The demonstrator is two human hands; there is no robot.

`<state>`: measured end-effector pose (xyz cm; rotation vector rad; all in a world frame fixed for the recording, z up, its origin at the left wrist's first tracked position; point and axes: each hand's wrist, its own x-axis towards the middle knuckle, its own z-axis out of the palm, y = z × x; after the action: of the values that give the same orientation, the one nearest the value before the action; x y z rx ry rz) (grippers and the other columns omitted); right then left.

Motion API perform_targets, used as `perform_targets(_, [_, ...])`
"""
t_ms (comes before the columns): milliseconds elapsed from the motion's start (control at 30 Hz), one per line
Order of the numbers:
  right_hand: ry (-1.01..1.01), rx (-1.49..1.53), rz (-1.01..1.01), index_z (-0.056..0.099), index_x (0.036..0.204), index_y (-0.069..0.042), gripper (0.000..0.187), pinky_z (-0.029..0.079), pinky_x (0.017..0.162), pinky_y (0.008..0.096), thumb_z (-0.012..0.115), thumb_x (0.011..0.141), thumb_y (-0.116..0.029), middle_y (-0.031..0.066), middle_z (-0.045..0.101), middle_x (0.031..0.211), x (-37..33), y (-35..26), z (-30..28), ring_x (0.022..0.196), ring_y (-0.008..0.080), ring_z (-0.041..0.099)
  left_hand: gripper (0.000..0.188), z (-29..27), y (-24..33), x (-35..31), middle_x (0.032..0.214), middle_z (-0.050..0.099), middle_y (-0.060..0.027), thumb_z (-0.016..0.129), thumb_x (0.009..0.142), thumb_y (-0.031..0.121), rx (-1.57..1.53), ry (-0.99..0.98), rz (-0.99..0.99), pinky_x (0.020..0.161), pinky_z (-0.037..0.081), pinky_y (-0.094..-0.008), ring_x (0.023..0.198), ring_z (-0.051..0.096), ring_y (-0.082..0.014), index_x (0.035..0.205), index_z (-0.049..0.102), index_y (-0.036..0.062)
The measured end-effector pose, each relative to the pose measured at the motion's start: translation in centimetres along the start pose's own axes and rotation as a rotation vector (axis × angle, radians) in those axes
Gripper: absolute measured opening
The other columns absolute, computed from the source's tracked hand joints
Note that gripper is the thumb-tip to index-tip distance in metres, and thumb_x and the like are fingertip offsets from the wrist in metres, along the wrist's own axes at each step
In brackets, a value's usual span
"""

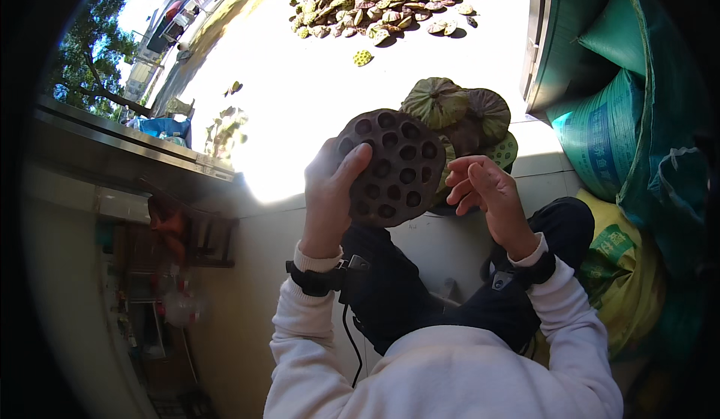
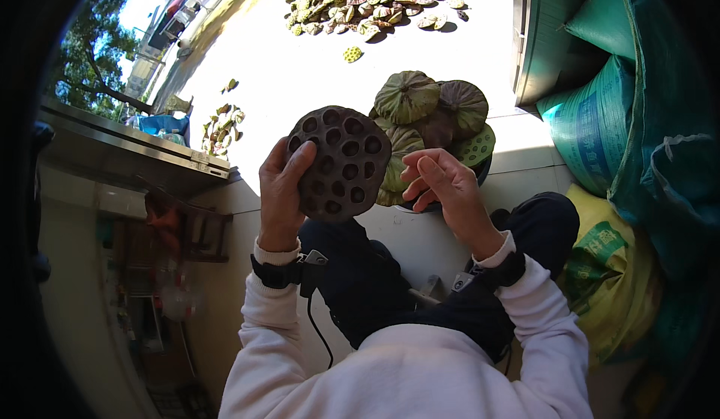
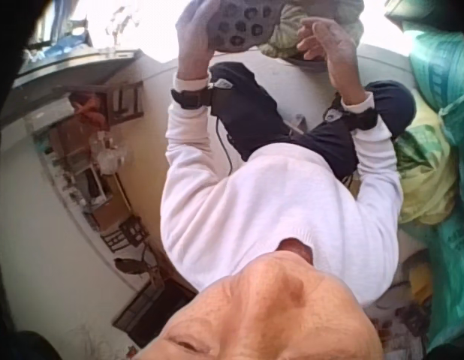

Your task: The person sits on the floor and processes lotus seed pods by hand. They pick up each pod, remove the seeds from the holes, and place the empty pods into a nearby bowl. The person handles the pods one at a time, repeating the process for multiple items.

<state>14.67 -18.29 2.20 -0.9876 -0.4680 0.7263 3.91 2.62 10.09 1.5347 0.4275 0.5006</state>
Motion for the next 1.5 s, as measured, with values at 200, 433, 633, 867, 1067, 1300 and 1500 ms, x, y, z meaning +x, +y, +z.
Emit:
perform_targets(200, [-0.08,-0.01,0.07,0.058,0.111,-0.002,0.035,0.05,0.062,0.022,0.055,0.099,-0.035,0.0014,0.064,0.089,-1.4,2.9,2.6,0.074,0.0078,0.061,0.038,-0.2,-1.3,-5.9,0.093,0.068,-0.0081,0.072,0.086,0.021,0.316,0.103,-0.05,0.074,0.05,-0.0261,0.083,0.063,-0.0127,0.112,0.062,-0.0044])
perform_targets(433, [-0.078,-0.089,0.15,0.06,0.105,-0.002,0.024,0.048,0.063,0.0209,0.062,0.095,-0.024,0.0,0.064,0.086,-2.8,4.9,3.2,0.073,0.0059,0.059,0.049,-1.8,-2.6,-8.5,0.103,0.066,-0.0087,0.078,0.08,0.018,0.055,-0.106,-0.258,0.083,0.05,-0.028,0.091,0.062,-0.0149,0.118,0.056,-0.0051])
perform_targets(633, [-0.074,-0.123,0.266,0.06,0.102,-0.002,0.026,0.046,0.058,0.0207,0.066,0.093,-0.026,-0.0004,0.063,0.078,-2.9,6.2,3.0,0.068,0.006,0.057,0.046,-1.9,-6.1,-8.8,0.1,0.068,-0.0077,0.081,0.075,0.011,-0.05,-0.049,-0.347,0.08,0.051,-0.0279,0.087,0.063,-0.0147,0.113,0.06,-0.0042])
perform_targets(867, [-0.12,-0.342,0.211,0.058,0.09,-0.004,0.029,0.037,0.048,0.0194,0.065,0.093,-0.031,-0.0033,0.055,0.064,-3.1,8.7,1.9,0.054,0.003,0.047,0.042,-1.9,-10.5,-9.3,0.099,0.069,-0.0084,0.079,0.075,0.005,-0.126,-0.01,-0.438,0.078,0.053,-0.0287,0.084,0.065,-0.0155,0.112,0.062,-0.004])
perform_targets(1067, [-0.22,-0.025,0.467,0.057,0.09,-0.005,0.024,0.034,0.048,0.019,0.054,0.099,-0.027,-0.0044,0.048,0.063,-2.5,9.6,0.8,0.052,0.0032,0.042,0.042,-2.4,-12.6,-8.4,0.099,0.069,-0.0096,0.077,0.074,0.001,-0.351,-0.048,-0.625,0.077,0.056,-0.0304,0.084,0.067,-0.0178,0.113,0.062,-0.0039])
perform_targets(1300, [-0.323,-0.414,0.095,0.058,0.098,-0.007,0.014,0.035,0.047,0.0204,0.047,0.095,-0.015,-0.0009,0.053,0.073,-2.3,10.5,-0.6,0.053,0.006,0.044,0.042,-2.5,-13.2,-7.4,0.098,0.069,-0.0101,0.077,0.074,0.002,-0.166,-0.113,-0.563,0.077,0.055,-0.0293,0.083,0.066,-0.0165,0.113,0.061,-0.0048])
perform_targets(1500, [-0.122,-0.117,0.487,0.058,0.099,-0.003,0.024,0.034,0.044,0.0225,0.038,0.088,-0.01,0.001,0.054,0.07,-2.3,11.4,-1.3,0.05,0.0069,0.043,0.04,-2.6,-13.2,-6.8,0.097,0.069,-0.0099,0.076,0.075,0.003,-0.041,-0.096,-0.493,0.077,0.054,-0.0286,0.082,0.066,-0.0153,0.111,0.061,-0.0045])
